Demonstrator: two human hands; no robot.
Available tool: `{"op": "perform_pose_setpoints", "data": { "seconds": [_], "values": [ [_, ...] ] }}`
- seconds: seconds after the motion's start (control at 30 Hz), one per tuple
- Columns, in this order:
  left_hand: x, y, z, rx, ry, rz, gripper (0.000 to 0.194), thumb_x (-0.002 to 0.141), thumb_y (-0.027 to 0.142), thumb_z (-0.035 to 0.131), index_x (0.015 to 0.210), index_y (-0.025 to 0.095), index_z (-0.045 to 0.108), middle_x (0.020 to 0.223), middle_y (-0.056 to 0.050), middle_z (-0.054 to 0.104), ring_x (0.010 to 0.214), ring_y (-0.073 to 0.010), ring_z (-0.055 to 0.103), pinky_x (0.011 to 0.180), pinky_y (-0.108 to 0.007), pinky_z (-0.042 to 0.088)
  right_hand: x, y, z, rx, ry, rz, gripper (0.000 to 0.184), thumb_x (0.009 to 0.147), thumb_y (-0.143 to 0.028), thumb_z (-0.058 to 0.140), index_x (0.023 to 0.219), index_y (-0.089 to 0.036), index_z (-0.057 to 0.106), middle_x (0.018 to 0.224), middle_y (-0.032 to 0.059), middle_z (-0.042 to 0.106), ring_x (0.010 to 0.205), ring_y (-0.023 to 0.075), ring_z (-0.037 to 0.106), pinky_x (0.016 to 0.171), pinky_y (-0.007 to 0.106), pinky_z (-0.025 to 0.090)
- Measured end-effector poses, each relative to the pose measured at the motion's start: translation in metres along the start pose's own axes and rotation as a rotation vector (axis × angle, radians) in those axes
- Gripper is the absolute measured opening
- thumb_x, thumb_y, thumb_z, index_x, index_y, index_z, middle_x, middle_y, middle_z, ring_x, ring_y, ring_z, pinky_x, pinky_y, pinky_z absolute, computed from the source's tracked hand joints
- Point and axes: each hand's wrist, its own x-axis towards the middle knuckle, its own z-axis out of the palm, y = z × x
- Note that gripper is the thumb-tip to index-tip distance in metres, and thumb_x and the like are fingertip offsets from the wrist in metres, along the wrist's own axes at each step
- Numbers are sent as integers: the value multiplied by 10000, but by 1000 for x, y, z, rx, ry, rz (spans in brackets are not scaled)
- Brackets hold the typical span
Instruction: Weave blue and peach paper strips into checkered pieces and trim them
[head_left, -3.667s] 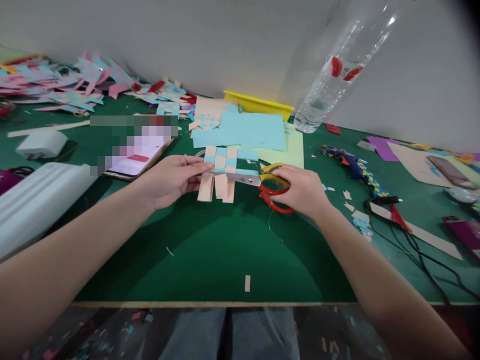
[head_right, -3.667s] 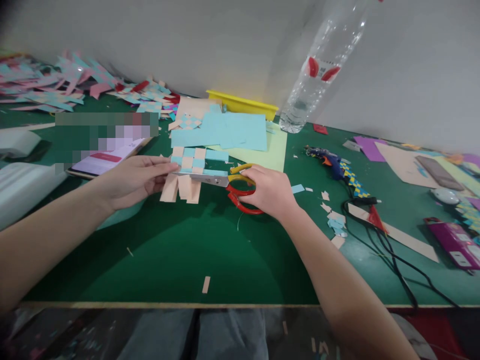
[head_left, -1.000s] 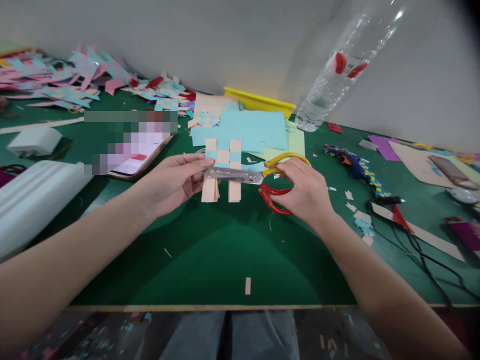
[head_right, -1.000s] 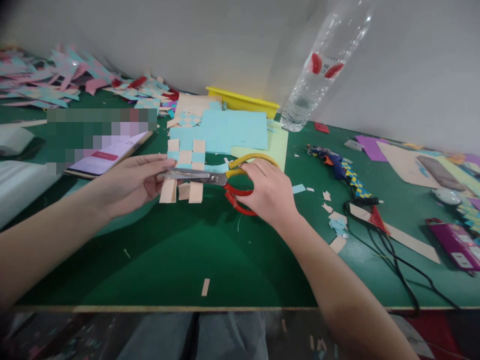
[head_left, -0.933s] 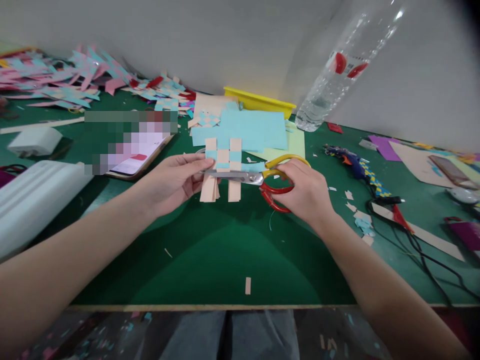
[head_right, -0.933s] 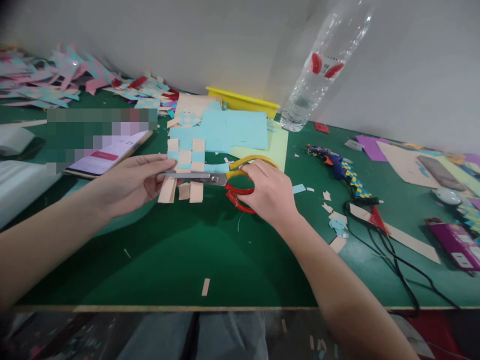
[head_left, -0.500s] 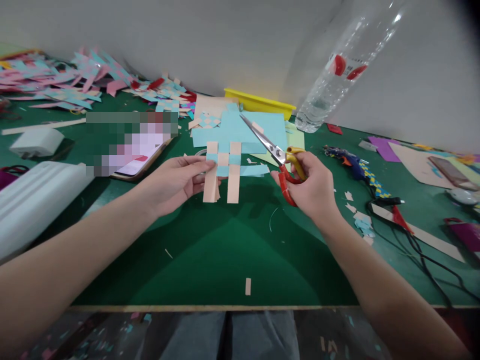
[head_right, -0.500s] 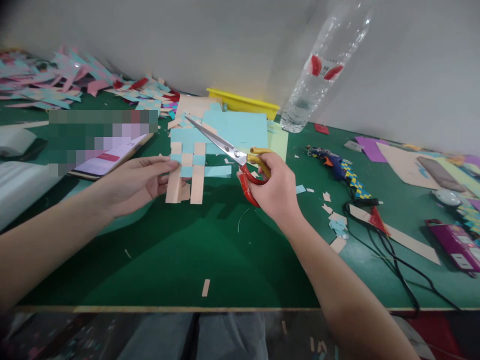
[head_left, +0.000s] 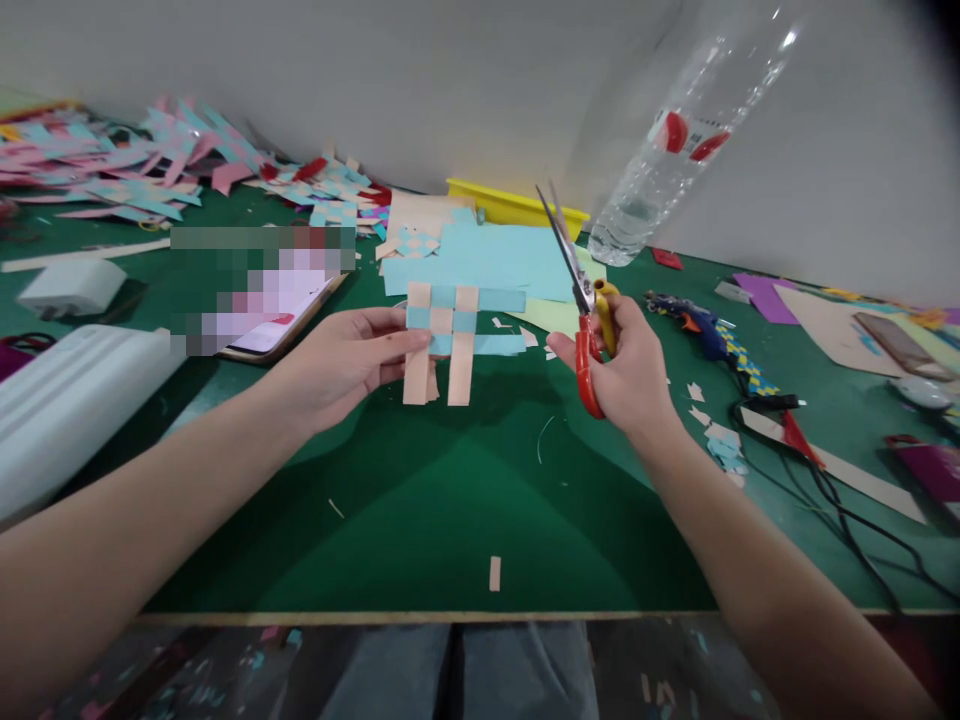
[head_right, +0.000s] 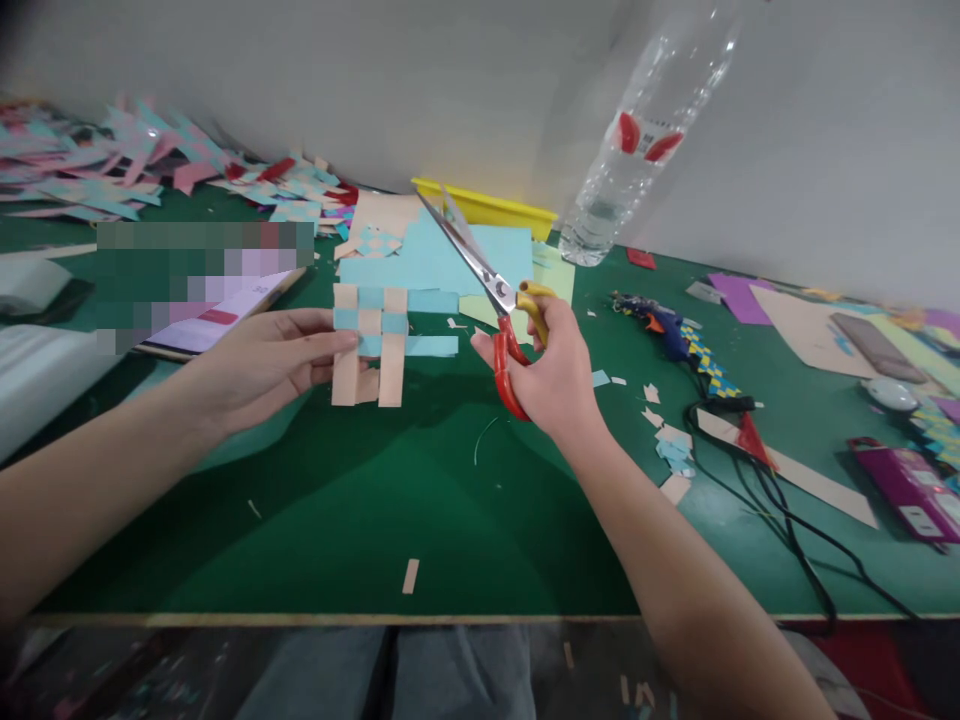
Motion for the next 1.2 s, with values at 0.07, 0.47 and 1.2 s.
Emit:
{"op": "perform_pose_setpoints", "data": {
  "seconds": [0.07,0.47,1.2],
  "values": [
    [0,0,0,12,7,7,265,724,227,773,976,169,717,995,-84,714,873,-205,676,793,-331,580,0,0,0,-45,-8,-7,408,776,-551,623,983,-227,488,798,18,507,657,159,508,524,298,443],
    [0,4,4,-38,78,-12,98,722,196,757,817,183,739,856,-33,711,793,-136,647,691,-205,529,-4,-1,5,-401,-2,-381,372,746,-403,642,1039,-217,505,963,101,594,924,291,564,782,426,462],
    [-6,10,9,-215,-37,-55,88,818,130,670,743,165,699,670,28,679,595,-64,611,539,-148,503,-6,-2,6,-418,-37,-448,286,745,-270,601,1018,-190,568,937,91,648,906,268,605,763,403,507]
  ]
}}
